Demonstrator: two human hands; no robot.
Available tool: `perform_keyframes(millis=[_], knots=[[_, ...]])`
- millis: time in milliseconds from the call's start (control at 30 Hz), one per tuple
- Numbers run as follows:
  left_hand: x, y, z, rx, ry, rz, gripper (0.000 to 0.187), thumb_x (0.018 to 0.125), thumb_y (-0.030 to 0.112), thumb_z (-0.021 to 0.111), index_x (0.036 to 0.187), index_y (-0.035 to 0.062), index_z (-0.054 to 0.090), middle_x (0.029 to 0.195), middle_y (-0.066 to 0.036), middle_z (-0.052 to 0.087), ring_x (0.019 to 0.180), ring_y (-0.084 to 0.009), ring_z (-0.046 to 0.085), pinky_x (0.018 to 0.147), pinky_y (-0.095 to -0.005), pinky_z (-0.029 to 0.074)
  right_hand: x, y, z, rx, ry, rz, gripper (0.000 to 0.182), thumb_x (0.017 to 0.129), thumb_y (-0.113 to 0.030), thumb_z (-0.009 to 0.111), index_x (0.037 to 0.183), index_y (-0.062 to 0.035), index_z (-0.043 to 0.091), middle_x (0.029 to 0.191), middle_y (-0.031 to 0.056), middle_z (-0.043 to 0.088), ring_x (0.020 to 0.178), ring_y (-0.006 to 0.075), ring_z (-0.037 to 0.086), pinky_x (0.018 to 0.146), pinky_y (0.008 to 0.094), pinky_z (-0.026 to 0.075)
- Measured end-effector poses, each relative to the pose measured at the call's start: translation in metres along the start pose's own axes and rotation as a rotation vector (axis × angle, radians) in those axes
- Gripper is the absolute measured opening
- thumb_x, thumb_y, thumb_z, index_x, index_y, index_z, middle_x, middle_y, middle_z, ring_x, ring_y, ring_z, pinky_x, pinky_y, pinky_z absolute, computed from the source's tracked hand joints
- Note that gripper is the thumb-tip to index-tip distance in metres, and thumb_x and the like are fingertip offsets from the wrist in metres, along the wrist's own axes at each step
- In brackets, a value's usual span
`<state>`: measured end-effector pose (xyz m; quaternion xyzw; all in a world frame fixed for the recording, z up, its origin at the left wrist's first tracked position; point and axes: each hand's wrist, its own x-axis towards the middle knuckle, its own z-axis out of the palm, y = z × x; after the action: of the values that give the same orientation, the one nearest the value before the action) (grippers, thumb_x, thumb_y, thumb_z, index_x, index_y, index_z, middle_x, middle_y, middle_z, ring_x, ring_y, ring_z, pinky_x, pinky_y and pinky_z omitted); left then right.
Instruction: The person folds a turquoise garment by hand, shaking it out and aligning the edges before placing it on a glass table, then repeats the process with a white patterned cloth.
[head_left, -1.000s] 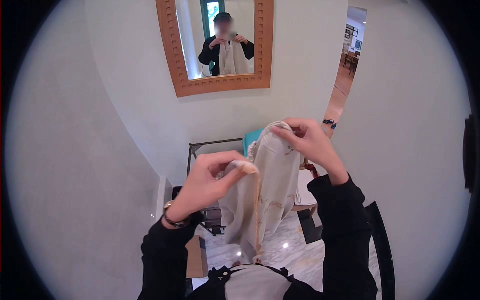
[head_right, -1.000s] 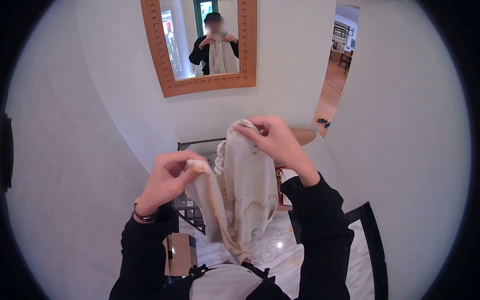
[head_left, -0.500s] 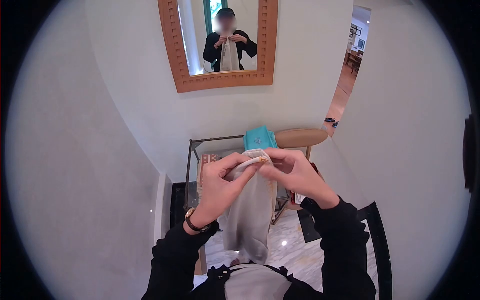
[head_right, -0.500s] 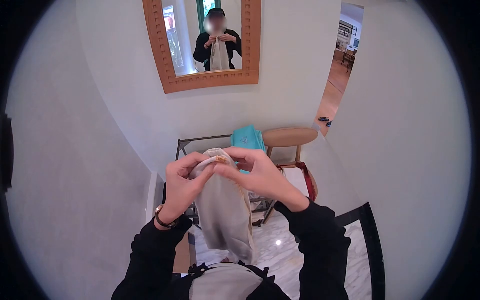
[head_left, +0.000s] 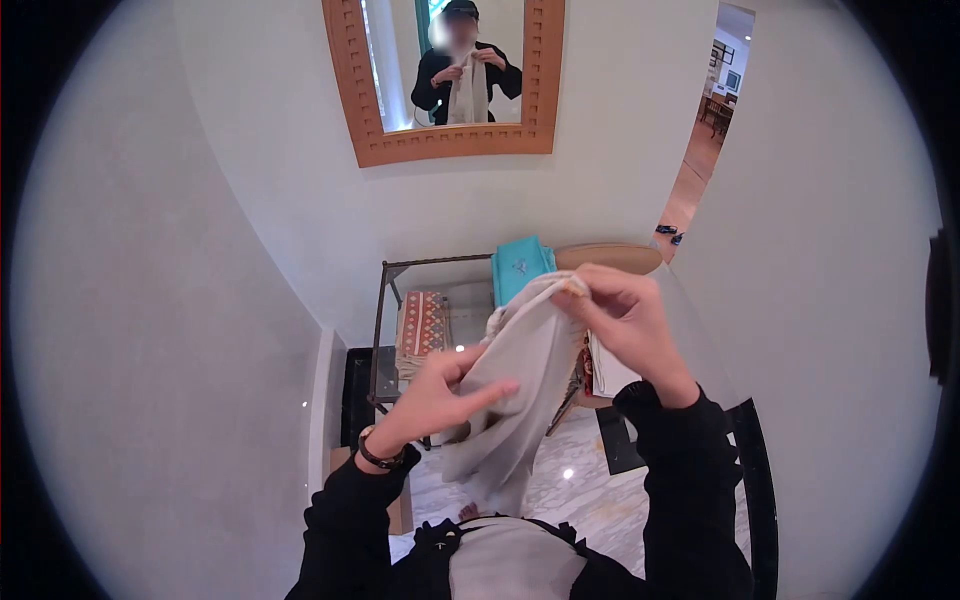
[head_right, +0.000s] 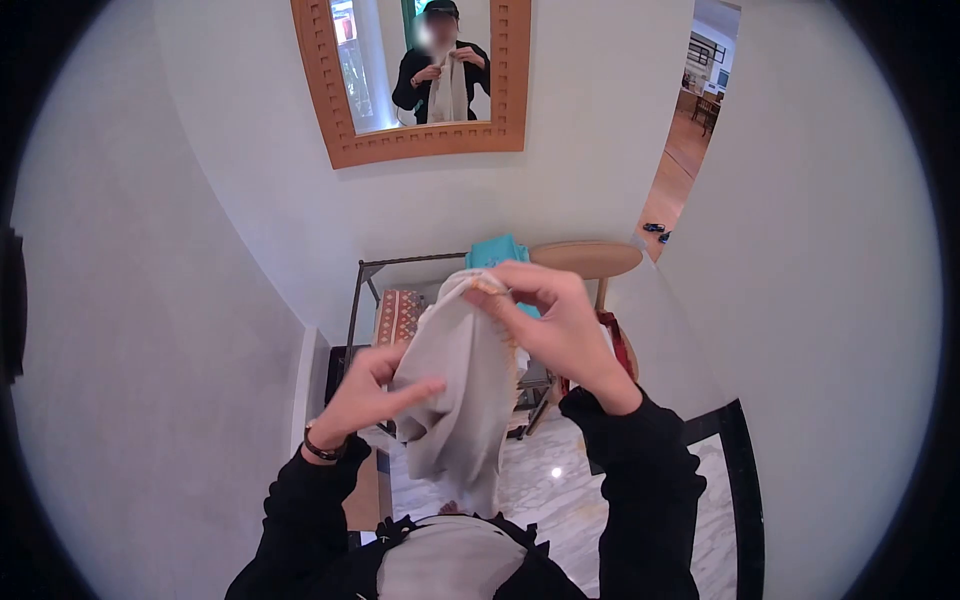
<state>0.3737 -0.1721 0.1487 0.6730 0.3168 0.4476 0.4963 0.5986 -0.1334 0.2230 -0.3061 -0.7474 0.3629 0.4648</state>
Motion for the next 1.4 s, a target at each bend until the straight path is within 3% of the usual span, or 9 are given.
perform_keyframes(millis=[33,133,333,433,633,700,800,1067,1400], knots=[[-0.006,-0.021,-0.008,0.145,-0.139,-0.235,0.042,0.087,0.024,0.072,0.118,-0.0017,0.062,0.086,-0.005,0.069,0.076,-0.0067,0.06,0.072,-0.0237,0.05,0.001,-0.001,-0.002,0.023,0.048,0.001,0.017,0.091,-0.007,0.066,0.103,0.0038,0.069,0.089,0.0025,0.066,0.079,0.007,0.056,0.071,0.0227,0.047],[-0.018,-0.061,-0.002,0.314,-0.314,-0.286,0.037,0.084,0.023,0.076,0.11,-0.0016,0.066,0.087,-0.008,0.071,0.079,-0.0098,0.062,0.075,-0.0265,0.051,0.001,-0.006,-0.014,0.063,0.196,-0.013,0.017,0.092,-0.009,0.066,0.102,0.0052,0.069,0.091,0.0025,0.066,0.081,0.0072,0.058,0.075,0.0224,0.047],[-0.07,-0.203,-0.006,0.285,-0.473,-0.302,0.064,0.082,0.034,0.077,0.129,-0.0014,0.052,0.116,-0.018,0.065,0.104,-0.0215,0.062,0.092,-0.033,0.047,-0.003,-0.007,-0.035,0.049,0.526,-0.078,0.023,0.094,-0.016,0.064,0.105,0.0042,0.069,0.092,0.0018,0.066,0.081,0.0063,0.059,0.075,0.0213,0.046],[-0.099,-0.238,-0.005,0.247,-0.344,-0.172,0.054,0.085,0.037,0.072,0.119,-0.0024,0.059,0.107,-0.021,0.067,0.099,-0.0285,0.066,0.089,-0.0359,0.05,0.002,0.008,-0.054,-0.04,0.651,-0.188,0.026,0.099,-0.022,0.058,0.103,0.0018,0.067,0.084,-0.0007,0.065,0.072,0.0031,0.054,0.065,0.0193,0.042],[-0.106,-0.203,-0.042,0.678,-0.37,-0.061,0.052,0.082,0.034,0.073,0.117,-0.0022,0.059,0.111,-0.025,0.063,0.101,-0.0404,0.062,0.089,-0.0416,0.05,0.0,0.021,-0.084,0.087,0.78,-0.211,0.027,0.098,-0.022,0.06,0.106,0.0021,0.067,0.092,0.001,0.066,0.083,0.0041,0.057,0.074,0.0201,0.045],[-0.103,-0.132,-0.051,0.88,-0.156,-0.175,0.044,0.079,0.028,0.074,0.109,-0.0016,0.061,0.106,-0.022,0.064,0.096,-0.042,0.061,0.083,-0.0452,0.051,0.0,0.028,-0.102,0.063,0.849,-0.212,0.027,0.098,-0.022,0.06,0.106,0.002,0.067,0.092,0.0013,0.066,0.083,0.0045,0.058,0.075,0.0207,0.046],[-0.1,-0.06,-0.062,1.128,0.167,-0.135,0.022,0.077,0.013,0.072,0.092,0.0011,0.061,0.093,-0.016,0.064,0.089,-0.0352,0.063,0.074,-0.0433,0.052,-0.006,0.043,-0.135,0.102,0.897,-0.202,0.029,0.097,-0.024,0.061,0.111,0.002,0.065,0.1,0.0029,0.066,0.089,0.007,0.06,0.078,0.0224,0.048],[-0.091,0.018,-0.096,1.541,0.2,0.347,0.024,0.063,0.008,0.077,0.078,0.0051,0.058,0.084,-0.006,0.06,0.093,-0.0231,0.06,0.083,-0.0446,0.043,-0.008,0.077,-0.191,0.141,1.006,-0.138,0.033,0.097,-0.023,0.061,0.118,0.002,0.061,0.111,0.0041,0.064,0.103,0.01,0.059,0.09,0.0255,0.046],[-0.09,0.072,-0.177,1.867,0.818,0.854,0.025,0.072,0.009,0.08,0.093,0.0069,0.065,0.126,-0.009,0.055,0.11,-0.0267,0.055,0.093,-0.0441,0.041,-0.012,0.067,-0.217,0.025,0.78,0.012,0.035,0.096,-0.032,0.061,0.114,-0.0024,0.066,0.104,-0.0004,0.063,0.102,0.0082,0.054,0.096,0.0276,0.038]])
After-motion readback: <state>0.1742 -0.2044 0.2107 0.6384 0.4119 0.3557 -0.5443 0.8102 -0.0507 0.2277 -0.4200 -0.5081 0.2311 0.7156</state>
